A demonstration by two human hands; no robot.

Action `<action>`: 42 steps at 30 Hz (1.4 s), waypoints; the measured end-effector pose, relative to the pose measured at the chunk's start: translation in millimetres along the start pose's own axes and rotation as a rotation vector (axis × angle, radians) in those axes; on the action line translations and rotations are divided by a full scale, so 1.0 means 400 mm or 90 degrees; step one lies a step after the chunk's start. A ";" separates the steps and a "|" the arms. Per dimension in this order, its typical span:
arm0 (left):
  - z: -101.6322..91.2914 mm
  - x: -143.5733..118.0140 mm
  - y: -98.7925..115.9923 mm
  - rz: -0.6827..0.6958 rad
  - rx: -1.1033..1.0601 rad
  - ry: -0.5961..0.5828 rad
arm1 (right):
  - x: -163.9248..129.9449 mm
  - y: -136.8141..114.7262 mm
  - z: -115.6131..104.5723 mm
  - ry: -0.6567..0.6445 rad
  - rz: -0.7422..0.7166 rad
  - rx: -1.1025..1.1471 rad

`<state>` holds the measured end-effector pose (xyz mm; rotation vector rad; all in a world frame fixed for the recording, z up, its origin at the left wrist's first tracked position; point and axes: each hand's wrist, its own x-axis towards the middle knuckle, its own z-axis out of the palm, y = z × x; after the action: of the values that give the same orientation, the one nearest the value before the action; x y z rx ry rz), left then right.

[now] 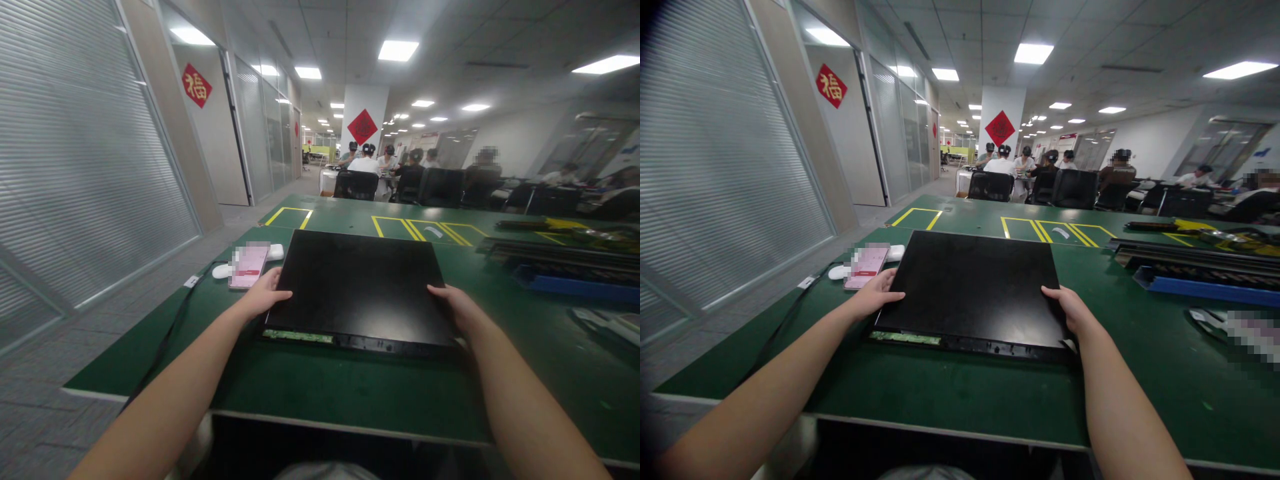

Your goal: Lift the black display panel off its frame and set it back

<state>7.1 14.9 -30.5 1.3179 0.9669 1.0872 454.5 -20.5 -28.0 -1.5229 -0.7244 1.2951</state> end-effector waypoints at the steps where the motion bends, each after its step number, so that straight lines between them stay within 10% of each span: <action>1: 0.000 0.000 -0.001 0.001 0.001 0.000 | 0.000 -0.001 0.000 -0.001 0.000 0.002; 42: -0.002 0.000 -0.004 0.011 -0.007 -0.010 | -0.005 0.000 -0.002 -0.006 0.016 -0.022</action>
<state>6.3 15.4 -32.0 1.3259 0.9384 1.0923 454.8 -22.7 -27.3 -1.5596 -0.7394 1.3145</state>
